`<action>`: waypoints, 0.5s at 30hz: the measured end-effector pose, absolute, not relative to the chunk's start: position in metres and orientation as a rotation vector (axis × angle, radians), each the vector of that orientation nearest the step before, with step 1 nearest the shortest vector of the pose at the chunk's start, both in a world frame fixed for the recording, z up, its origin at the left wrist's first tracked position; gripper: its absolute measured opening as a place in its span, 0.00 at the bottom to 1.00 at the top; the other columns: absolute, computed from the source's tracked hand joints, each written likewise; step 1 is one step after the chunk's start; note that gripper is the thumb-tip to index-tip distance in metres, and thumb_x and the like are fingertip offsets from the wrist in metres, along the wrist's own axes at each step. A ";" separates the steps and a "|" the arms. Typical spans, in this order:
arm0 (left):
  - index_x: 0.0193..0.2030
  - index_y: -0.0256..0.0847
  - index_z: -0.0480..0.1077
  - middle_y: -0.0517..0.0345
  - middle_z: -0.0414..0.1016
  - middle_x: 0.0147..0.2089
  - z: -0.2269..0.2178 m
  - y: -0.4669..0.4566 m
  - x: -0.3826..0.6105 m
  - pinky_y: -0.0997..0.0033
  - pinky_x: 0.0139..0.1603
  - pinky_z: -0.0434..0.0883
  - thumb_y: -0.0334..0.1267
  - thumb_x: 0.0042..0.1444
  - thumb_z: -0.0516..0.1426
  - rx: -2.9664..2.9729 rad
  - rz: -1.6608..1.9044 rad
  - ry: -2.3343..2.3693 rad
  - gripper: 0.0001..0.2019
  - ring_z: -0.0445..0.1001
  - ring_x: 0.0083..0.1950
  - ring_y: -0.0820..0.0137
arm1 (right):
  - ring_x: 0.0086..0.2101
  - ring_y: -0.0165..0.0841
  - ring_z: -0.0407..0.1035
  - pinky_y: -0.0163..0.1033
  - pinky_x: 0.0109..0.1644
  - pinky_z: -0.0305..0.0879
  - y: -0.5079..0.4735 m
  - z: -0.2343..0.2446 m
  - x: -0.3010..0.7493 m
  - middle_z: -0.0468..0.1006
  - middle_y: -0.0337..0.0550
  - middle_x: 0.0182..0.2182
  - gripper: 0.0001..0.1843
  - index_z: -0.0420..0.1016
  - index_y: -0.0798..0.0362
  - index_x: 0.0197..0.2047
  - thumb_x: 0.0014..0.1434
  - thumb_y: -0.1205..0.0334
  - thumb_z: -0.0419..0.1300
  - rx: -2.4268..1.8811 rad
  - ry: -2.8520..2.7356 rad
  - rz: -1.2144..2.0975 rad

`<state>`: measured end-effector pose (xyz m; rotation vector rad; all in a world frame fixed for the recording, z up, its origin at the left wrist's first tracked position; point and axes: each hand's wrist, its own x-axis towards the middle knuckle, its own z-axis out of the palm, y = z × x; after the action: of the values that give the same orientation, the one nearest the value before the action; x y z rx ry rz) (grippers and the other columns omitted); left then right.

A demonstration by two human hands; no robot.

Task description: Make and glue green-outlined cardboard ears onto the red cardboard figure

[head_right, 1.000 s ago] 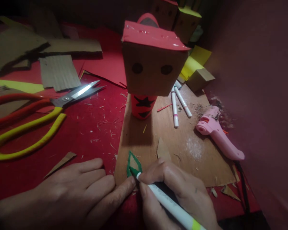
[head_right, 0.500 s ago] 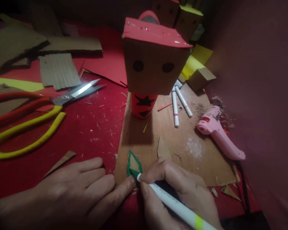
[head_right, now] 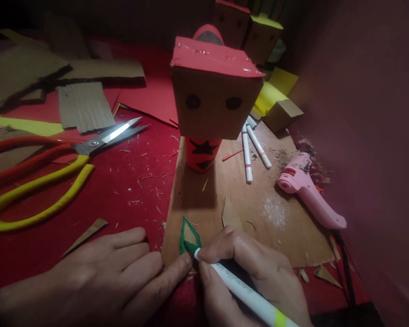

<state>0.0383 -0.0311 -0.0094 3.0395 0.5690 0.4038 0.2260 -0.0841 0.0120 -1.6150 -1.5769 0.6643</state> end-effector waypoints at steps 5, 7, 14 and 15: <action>0.51 0.36 0.65 0.64 0.65 0.22 -0.011 -0.030 0.039 0.66 0.37 0.68 0.29 0.62 0.45 3.087 0.371 0.528 0.14 0.64 0.23 0.71 | 0.26 0.28 0.76 0.25 0.25 0.68 -0.085 0.011 0.227 0.80 0.31 0.26 0.09 0.72 0.44 0.31 0.51 0.70 0.62 -1.613 -1.582 0.671; 0.52 0.36 0.65 0.64 0.65 0.22 -0.011 -0.030 0.038 0.65 0.38 0.68 0.29 0.63 0.44 3.102 0.361 0.523 0.15 0.64 0.22 0.71 | 0.28 0.29 0.76 0.25 0.26 0.69 -0.085 0.010 0.231 0.80 0.33 0.28 0.10 0.73 0.44 0.33 0.51 0.71 0.62 -1.603 -1.568 0.679; 0.52 0.37 0.65 0.65 0.66 0.22 -0.012 -0.031 0.039 0.64 0.36 0.68 0.27 0.64 0.40 3.082 0.430 0.554 0.17 0.65 0.22 0.69 | 0.25 0.32 0.76 0.30 0.24 0.71 -0.092 0.002 0.239 0.81 0.40 0.32 0.07 0.76 0.46 0.38 0.54 0.64 0.62 -1.618 -1.419 0.837; 0.51 0.38 0.65 0.65 0.67 0.23 -0.012 -0.031 0.039 0.63 0.35 0.68 0.26 0.64 0.39 3.081 0.444 0.561 0.18 0.65 0.22 0.69 | 0.26 0.32 0.77 0.30 0.25 0.71 -0.092 0.002 0.237 0.81 0.40 0.33 0.07 0.75 0.46 0.38 0.54 0.64 0.62 -1.643 -1.376 0.813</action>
<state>0.0393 -0.0311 -0.0123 3.0811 0.5612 0.4435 0.2374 -0.0924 0.0016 -1.6431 -1.3755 0.8133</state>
